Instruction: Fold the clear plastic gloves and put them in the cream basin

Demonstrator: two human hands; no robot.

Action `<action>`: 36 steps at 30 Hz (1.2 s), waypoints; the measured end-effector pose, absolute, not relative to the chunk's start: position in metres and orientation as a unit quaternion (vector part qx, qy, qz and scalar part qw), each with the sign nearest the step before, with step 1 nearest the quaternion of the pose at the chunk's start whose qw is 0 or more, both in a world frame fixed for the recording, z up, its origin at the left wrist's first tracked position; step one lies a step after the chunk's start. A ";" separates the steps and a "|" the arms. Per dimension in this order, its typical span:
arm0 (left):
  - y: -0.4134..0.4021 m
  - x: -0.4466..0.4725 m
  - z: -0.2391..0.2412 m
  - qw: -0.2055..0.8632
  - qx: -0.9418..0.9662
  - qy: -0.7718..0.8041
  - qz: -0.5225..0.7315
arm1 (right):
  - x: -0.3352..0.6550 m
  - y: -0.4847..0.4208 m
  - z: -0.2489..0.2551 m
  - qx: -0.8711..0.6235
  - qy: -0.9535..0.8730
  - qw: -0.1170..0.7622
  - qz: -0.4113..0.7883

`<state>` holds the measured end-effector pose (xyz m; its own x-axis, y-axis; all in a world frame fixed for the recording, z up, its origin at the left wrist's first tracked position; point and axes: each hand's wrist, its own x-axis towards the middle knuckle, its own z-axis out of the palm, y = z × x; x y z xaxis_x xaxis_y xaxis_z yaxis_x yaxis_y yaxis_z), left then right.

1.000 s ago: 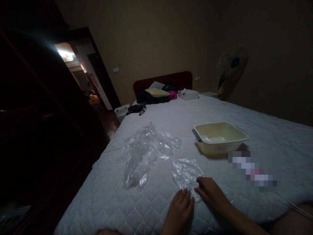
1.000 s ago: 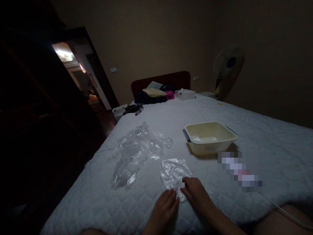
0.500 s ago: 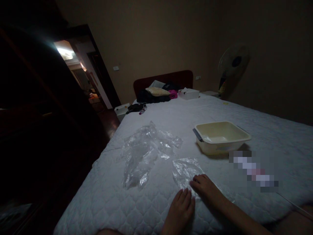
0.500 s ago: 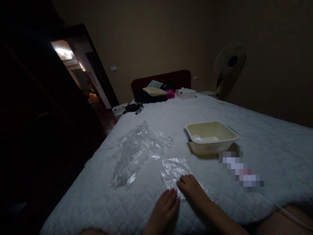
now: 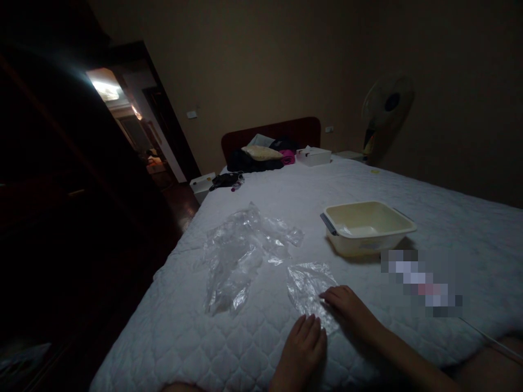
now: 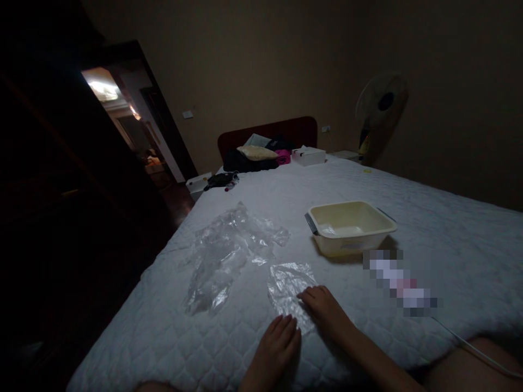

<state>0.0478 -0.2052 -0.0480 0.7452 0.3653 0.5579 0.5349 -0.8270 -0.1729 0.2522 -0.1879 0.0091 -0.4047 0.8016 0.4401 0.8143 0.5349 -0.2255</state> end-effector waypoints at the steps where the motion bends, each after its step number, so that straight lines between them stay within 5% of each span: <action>1: -0.205 0.048 -0.048 0.160 -0.918 -0.248 -0.265 | 0.261 -0.187 0.010 -0.486 -0.832 0.268 -0.007; 12: -0.209 0.049 -0.010 0.122 -0.917 -0.259 -0.278 | 0.325 -0.221 0.014 -0.448 -0.856 0.255 -0.050; 24: -0.205 0.057 -0.037 0.058 -0.933 -0.270 -0.229 | 0.306 -0.236 -0.006 -0.351 -0.897 0.221 -0.153; 36: -0.204 0.058 -0.041 0.116 -0.930 -0.255 -0.237 | 0.302 -0.233 0.007 -0.392 -0.893 0.219 0.030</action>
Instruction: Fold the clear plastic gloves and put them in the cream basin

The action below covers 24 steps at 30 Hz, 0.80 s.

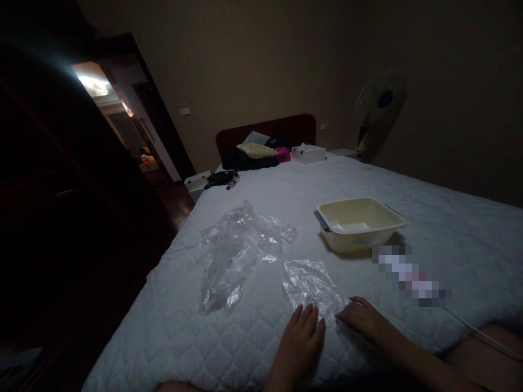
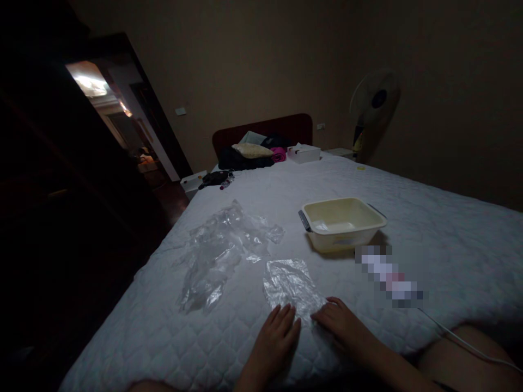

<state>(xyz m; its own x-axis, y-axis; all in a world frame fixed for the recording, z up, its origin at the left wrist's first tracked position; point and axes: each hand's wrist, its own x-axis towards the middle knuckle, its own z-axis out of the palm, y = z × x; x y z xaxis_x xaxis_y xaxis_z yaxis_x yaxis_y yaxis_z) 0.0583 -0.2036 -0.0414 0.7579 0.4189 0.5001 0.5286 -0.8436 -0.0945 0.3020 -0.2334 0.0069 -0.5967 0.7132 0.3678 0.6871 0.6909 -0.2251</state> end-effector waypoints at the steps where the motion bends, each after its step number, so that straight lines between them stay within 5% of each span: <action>1: -0.203 0.058 -0.041 0.121 -0.930 -0.253 -0.236 | 0.301 -0.233 0.007 -0.406 -0.886 0.221 0.043; 13: -0.203 0.059 -0.041 0.155 -0.931 -0.251 -0.215 | 0.267 -0.221 0.016 -0.619 -0.736 0.249 0.118; 24: -0.203 0.059 -0.041 0.149 -0.932 -0.243 -0.223 | 0.260 -0.210 0.000 -0.534 -0.808 0.245 -0.037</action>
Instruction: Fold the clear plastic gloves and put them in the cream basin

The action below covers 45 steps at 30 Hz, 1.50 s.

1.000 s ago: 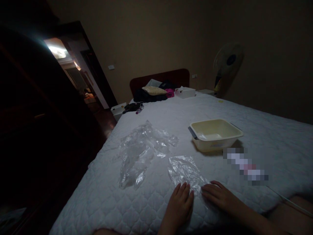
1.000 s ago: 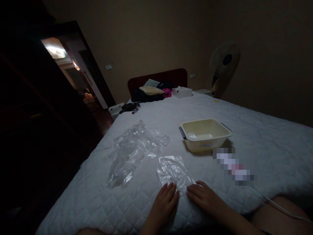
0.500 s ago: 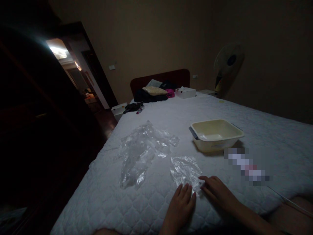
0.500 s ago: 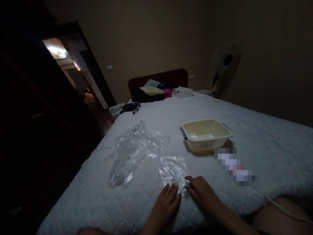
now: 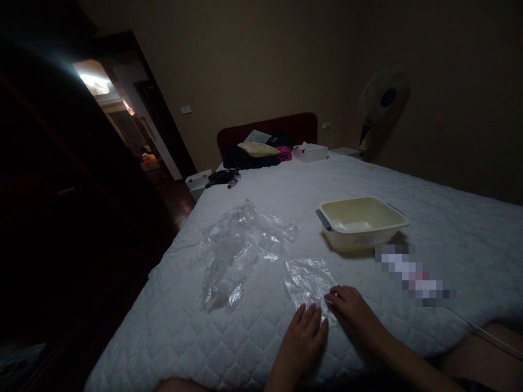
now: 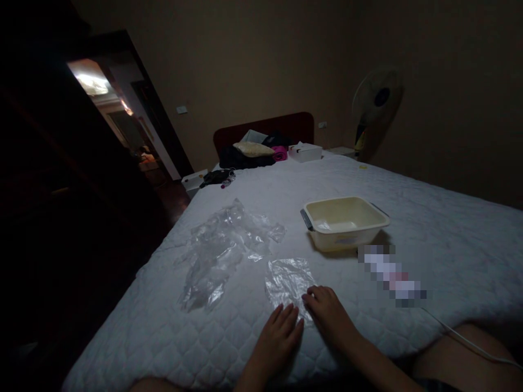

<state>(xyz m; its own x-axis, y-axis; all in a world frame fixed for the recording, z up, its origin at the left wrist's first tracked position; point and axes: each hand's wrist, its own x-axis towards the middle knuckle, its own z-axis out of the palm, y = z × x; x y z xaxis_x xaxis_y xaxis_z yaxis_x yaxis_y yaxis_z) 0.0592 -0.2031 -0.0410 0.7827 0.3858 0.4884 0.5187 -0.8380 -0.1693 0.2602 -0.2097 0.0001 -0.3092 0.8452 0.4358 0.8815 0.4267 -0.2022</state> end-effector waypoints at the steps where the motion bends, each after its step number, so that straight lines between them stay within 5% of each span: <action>1: -0.203 0.059 -0.042 0.149 -0.931 -0.244 -0.227 | 0.259 -0.208 0.000 -0.527 -0.813 0.244 -0.049; 23: -0.203 0.059 -0.036 0.157 -0.934 -0.244 -0.209 | 0.279 -0.193 0.017 -0.523 -0.790 0.301 0.109; 45: -0.205 0.059 -0.037 0.146 -0.930 -0.254 -0.221 | 0.336 -0.190 0.011 -0.422 -0.868 0.234 0.118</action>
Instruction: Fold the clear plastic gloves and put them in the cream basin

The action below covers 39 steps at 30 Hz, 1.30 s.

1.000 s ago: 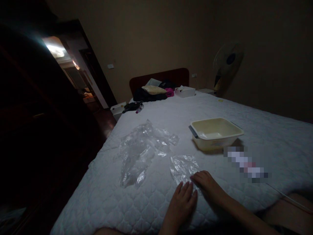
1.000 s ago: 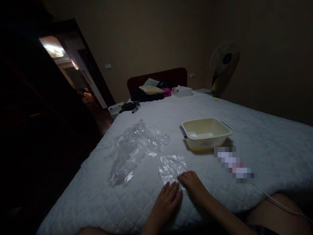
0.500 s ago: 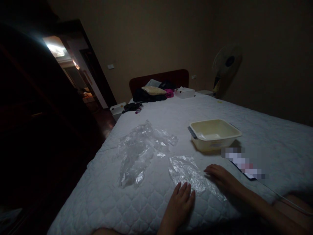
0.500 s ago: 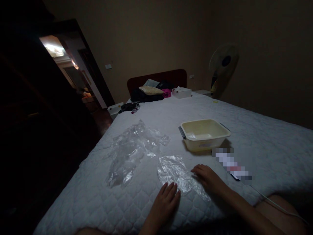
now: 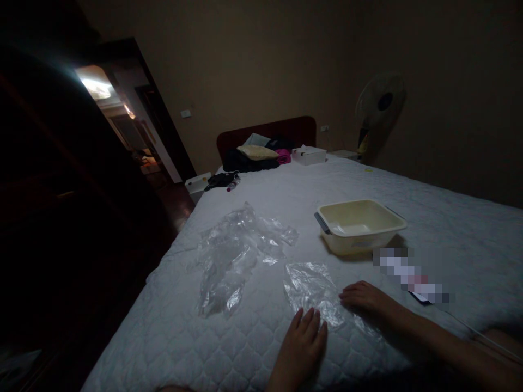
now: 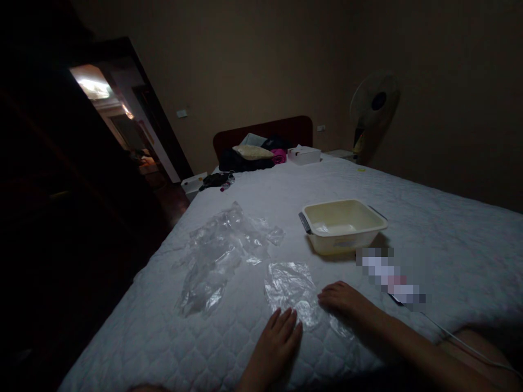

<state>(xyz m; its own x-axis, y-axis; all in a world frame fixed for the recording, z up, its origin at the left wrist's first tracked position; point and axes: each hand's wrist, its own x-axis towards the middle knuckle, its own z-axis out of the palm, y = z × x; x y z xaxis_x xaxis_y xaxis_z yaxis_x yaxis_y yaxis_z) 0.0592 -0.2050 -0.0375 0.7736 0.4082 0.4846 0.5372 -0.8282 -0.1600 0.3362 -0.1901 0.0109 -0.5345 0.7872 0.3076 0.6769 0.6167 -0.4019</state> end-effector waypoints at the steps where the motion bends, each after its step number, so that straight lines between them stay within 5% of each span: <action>1: -0.205 0.059 -0.038 0.147 -0.931 -0.254 -0.219 | 0.336 -0.190 0.012 -0.423 -0.866 0.236 0.123; 25: -0.205 0.058 -0.037 0.156 -0.935 -0.245 -0.205 | 0.298 -0.179 0.018 -0.489 -0.831 0.264 0.035; 39: -0.205 0.059 -0.038 0.141 -0.930 -0.256 -0.223 | 0.273 -0.181 0.004 -0.443 -0.878 0.182 -0.003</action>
